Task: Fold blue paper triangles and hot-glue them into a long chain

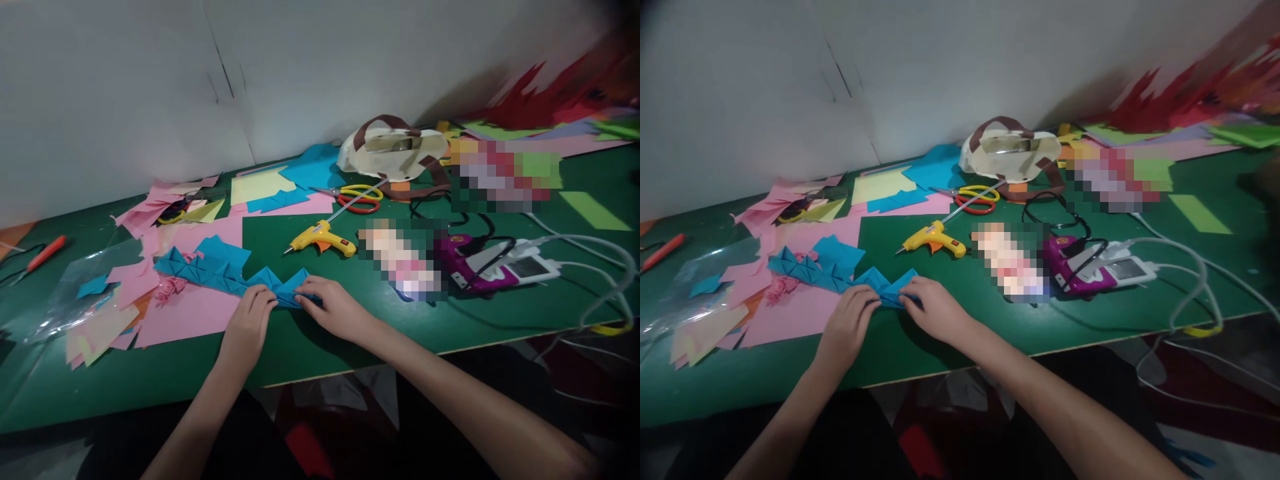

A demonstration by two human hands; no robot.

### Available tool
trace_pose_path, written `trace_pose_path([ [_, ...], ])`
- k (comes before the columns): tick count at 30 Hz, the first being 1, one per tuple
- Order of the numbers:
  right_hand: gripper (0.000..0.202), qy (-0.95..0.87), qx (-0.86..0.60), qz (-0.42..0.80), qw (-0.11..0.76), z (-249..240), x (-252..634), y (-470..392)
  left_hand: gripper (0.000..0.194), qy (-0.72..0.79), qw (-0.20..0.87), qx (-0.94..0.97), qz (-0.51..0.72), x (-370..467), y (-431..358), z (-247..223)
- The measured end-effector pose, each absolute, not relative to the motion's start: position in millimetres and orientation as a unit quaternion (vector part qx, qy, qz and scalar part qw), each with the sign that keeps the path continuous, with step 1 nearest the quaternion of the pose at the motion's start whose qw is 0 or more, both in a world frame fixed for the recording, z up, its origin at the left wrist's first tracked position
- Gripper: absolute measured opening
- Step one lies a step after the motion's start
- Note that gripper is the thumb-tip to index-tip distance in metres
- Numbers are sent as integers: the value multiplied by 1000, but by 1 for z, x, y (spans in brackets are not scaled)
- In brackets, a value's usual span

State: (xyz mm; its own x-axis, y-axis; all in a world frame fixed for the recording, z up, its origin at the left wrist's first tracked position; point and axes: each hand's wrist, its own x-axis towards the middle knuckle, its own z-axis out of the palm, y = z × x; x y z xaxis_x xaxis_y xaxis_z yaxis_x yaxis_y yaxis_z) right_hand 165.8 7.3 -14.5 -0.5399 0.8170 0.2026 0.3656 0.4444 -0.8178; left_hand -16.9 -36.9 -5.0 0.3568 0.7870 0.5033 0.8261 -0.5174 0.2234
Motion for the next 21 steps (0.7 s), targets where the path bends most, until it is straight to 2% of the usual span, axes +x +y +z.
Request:
trace_pose_path([
  [21,19,-823,-337,365,277,-7,168,4,6,-505,24,-788,-351,-14,-37,-4],
])
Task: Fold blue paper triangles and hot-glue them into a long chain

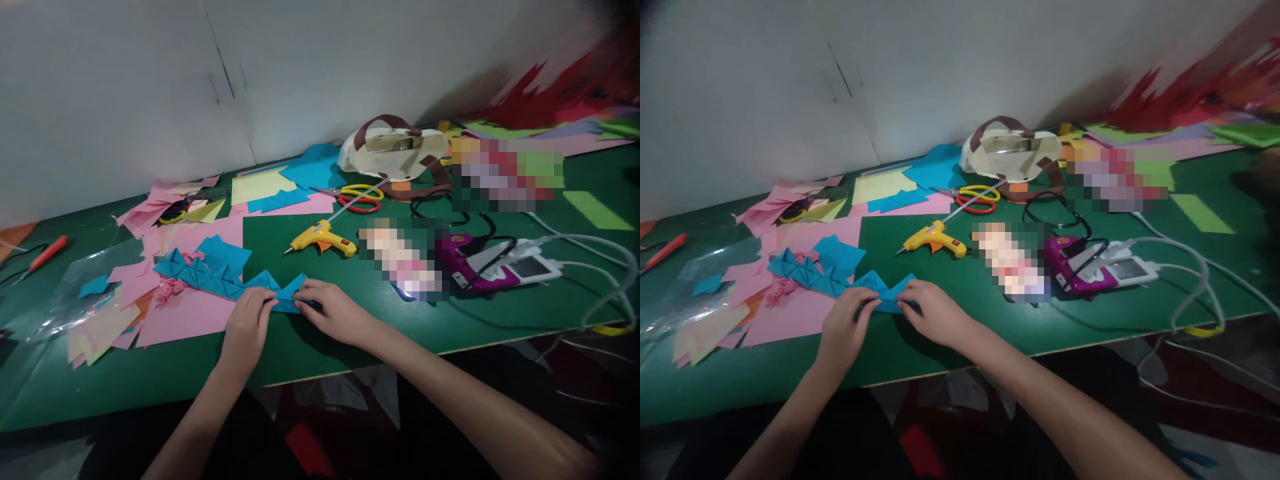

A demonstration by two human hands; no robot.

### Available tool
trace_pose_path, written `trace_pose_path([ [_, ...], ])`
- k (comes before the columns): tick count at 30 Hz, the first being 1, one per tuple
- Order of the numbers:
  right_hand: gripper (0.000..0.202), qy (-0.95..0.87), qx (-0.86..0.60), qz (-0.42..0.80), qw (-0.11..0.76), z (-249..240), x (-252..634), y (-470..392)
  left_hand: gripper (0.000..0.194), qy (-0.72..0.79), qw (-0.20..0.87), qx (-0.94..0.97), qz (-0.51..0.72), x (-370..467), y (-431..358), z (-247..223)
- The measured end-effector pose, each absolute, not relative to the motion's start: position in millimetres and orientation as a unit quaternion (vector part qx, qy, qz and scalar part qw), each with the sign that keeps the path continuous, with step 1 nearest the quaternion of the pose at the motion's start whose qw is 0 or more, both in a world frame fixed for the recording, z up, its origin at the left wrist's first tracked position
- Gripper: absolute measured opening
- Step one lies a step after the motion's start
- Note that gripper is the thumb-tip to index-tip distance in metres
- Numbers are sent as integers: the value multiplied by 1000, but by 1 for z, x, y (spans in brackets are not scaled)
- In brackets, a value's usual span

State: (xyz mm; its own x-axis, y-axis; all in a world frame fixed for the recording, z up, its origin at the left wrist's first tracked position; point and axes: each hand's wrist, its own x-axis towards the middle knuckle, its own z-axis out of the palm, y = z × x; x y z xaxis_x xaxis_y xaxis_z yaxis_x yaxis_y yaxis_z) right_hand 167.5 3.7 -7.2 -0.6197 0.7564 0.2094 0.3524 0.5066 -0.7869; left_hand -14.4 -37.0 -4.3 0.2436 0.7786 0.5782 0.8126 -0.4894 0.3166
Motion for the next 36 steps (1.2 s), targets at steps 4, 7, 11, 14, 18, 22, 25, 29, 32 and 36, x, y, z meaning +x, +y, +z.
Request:
trace_pose_path([
  [4,19,-836,-330,345,271,-7,168,4,8,-506,22,-789,-347,-13,-38,-4],
  [7,19,-852,-321,321,261,-7,169,5,14,-517,22,-788,-333,-13,-38,-5],
  [11,18,-872,-318,286,239,-7,170,3,19,-514,31,-795,-321,-13,-39,-9],
  [14,14,-881,-330,254,222,-6,171,0,22,-510,36,-801,-311,-11,-41,-9],
  [18,14,-899,-338,187,208,-9,169,-1,21,-496,58,-810,-307,-7,-42,-7],
  [22,7,-903,-337,157,216,-12,173,5,17,-468,72,-832,-290,-3,-42,-3],
  [25,6,-905,-334,155,211,-9,178,9,14,-463,89,-840,-267,-3,-42,-3],
  [29,6,-923,-312,125,190,-6,182,10,20,-455,113,-849,-244,-4,-41,-6],
  [32,5,-929,-303,90,193,-8,180,7,25,-454,121,-849,-243,-3,-41,-6],
  [36,11,-942,-272,40,192,-15,174,4,27,-461,132,-842,-247,0,-42,-5],
])
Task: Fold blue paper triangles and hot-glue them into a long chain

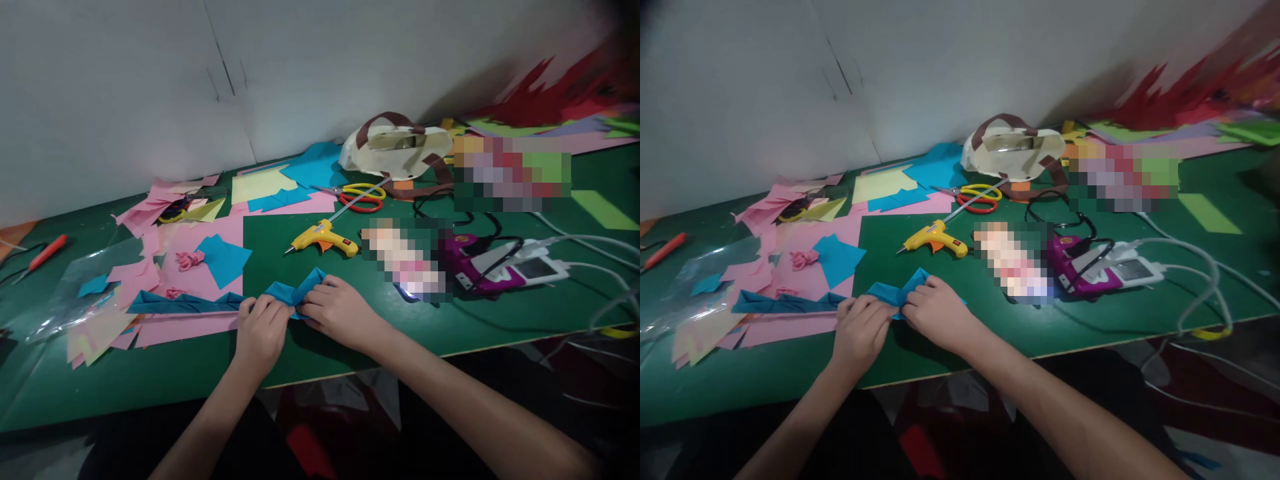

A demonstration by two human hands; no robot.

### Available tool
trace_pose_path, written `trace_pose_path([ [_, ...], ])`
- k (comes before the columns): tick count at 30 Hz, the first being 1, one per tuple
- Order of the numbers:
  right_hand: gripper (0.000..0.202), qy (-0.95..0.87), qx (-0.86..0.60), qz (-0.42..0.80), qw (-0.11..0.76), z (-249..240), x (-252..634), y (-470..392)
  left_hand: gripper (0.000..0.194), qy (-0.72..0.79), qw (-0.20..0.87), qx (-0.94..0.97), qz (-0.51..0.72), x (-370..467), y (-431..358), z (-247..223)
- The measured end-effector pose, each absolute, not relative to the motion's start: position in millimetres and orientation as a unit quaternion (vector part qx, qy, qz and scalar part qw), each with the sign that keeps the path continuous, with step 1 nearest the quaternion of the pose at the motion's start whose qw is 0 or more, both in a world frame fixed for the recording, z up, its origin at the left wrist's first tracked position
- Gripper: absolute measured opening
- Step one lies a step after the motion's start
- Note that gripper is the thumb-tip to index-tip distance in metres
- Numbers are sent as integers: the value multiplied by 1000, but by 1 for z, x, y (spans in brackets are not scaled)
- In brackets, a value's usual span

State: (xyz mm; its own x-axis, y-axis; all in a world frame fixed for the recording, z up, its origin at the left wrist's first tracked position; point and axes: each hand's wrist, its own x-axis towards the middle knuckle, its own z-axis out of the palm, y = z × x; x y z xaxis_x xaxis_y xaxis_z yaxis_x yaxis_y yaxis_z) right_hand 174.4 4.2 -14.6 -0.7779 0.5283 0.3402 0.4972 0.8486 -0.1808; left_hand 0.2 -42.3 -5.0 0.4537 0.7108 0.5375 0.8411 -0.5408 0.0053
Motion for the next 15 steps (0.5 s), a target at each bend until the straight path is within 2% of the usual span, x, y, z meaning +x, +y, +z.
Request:
trace_pose_path([
  [8,13,-950,-232,9,208,-18,175,6,22,-451,148,-844,-250,2,-44,-6],
  [15,17,-951,-229,31,208,-16,178,8,16,-440,148,-850,-250,2,-44,-7],
])
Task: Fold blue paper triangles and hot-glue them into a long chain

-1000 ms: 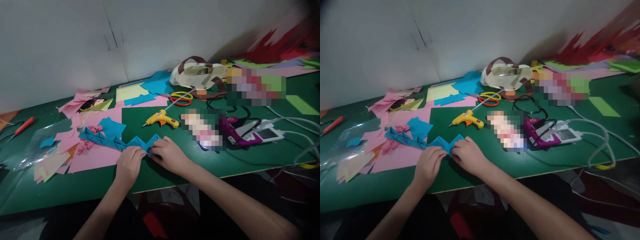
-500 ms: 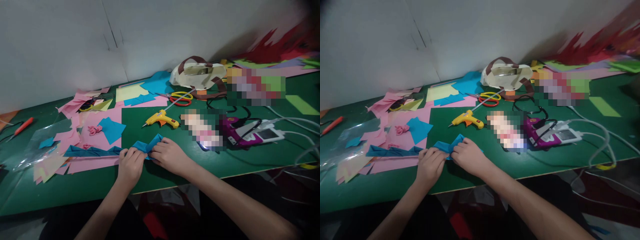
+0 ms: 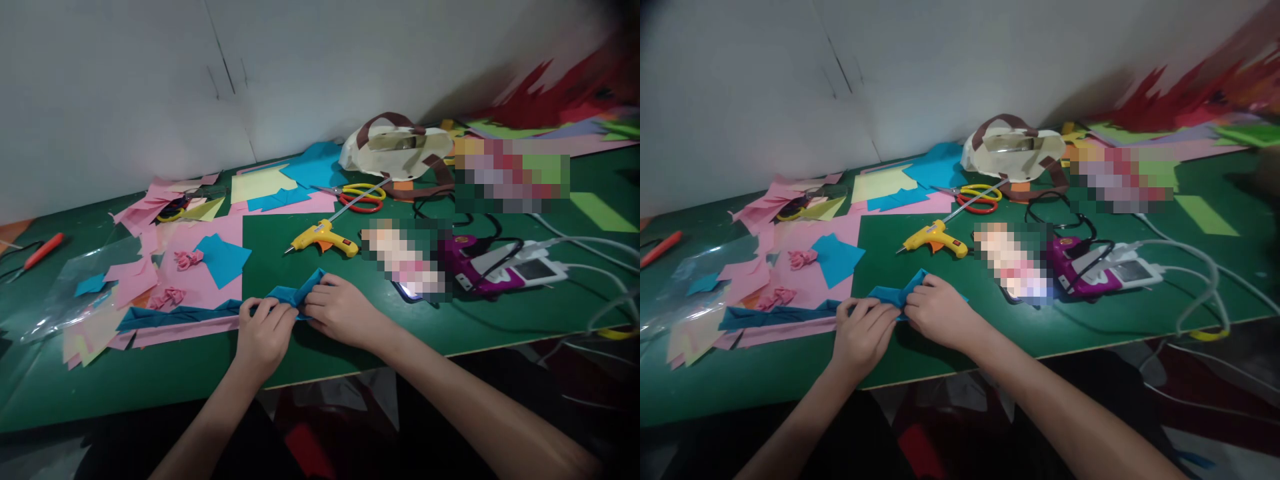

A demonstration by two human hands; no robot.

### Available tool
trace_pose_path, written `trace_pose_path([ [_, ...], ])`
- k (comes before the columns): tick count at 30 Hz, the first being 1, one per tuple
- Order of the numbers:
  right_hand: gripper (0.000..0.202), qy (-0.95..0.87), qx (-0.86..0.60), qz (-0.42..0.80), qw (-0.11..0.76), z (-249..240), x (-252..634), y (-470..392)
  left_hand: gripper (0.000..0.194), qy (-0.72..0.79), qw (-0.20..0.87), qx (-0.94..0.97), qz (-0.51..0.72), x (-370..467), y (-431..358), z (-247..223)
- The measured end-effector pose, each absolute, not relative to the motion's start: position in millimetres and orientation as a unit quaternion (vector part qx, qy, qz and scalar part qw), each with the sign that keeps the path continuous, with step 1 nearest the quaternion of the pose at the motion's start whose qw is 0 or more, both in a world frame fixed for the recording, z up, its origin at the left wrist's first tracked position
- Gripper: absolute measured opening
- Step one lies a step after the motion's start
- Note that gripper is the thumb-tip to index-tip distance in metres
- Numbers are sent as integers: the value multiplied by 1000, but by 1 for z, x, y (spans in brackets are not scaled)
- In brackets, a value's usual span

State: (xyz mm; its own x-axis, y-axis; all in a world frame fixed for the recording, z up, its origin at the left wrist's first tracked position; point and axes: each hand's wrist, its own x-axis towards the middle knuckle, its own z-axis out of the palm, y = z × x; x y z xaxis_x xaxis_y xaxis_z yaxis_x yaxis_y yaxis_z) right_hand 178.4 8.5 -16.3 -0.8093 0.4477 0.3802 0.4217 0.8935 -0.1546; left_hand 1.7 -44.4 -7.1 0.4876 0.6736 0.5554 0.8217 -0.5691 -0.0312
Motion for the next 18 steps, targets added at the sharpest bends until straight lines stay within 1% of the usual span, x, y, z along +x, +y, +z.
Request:
trace_pose_path([
  [4,20,-953,-225,17,204,-14,178,8,16,-436,159,-848,-255,2,-44,-7],
  [12,22,-949,-213,23,232,-14,179,8,19,-454,157,-841,-249,3,-45,-6],
  [18,21,-950,-219,53,214,-14,180,10,18,-450,153,-839,-265,4,-46,-7],
])
